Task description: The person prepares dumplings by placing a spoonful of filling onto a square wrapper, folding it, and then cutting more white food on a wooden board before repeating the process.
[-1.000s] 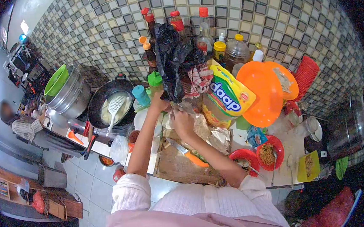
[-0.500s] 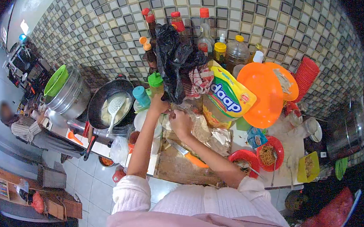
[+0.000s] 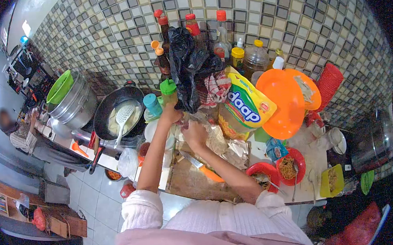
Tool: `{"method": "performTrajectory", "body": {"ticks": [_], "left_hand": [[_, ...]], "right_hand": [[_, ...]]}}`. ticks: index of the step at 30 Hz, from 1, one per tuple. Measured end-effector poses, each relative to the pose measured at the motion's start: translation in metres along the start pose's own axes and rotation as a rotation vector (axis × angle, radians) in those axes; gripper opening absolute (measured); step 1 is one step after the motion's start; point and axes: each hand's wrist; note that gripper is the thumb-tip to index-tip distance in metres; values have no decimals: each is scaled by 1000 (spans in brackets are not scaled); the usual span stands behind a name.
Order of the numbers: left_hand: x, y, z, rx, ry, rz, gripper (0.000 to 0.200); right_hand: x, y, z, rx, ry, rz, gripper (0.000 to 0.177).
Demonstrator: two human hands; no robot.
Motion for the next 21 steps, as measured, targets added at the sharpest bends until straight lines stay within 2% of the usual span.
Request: {"method": "performTrajectory", "body": {"ticks": [5,8,10,14,16,20,21], "left_hand": [[3,4,1,71,-66,-85,31],[22,41,-12,166,-28,-101,27],[27,51,-13,295,-105,-166,25],[12,16,-2,205,-124,-110,25],[8,8,-3,82,3,-24,24],[12,14,-3,152,-69,-49,25],[21,33,-8,193,-63,-46,24]], "right_hand": [[-14,9,8,59,25,-51,20],[-7,6,4,87,19,6,19],[-7,6,3,44,37,75,21],[-3,1,4,1,26,47,23],[1,-3,4,-49,-36,58,24],[2,-9,6,-20,-41,1,24],[0,-7,6,20,15,-8,23]]}}
Point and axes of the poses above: each hand's wrist, its own z-axis towards the middle knuckle, its own x-axis out of the back of the hand, y = z × x, and after that the axes turned 9 degrees about z, right-handed
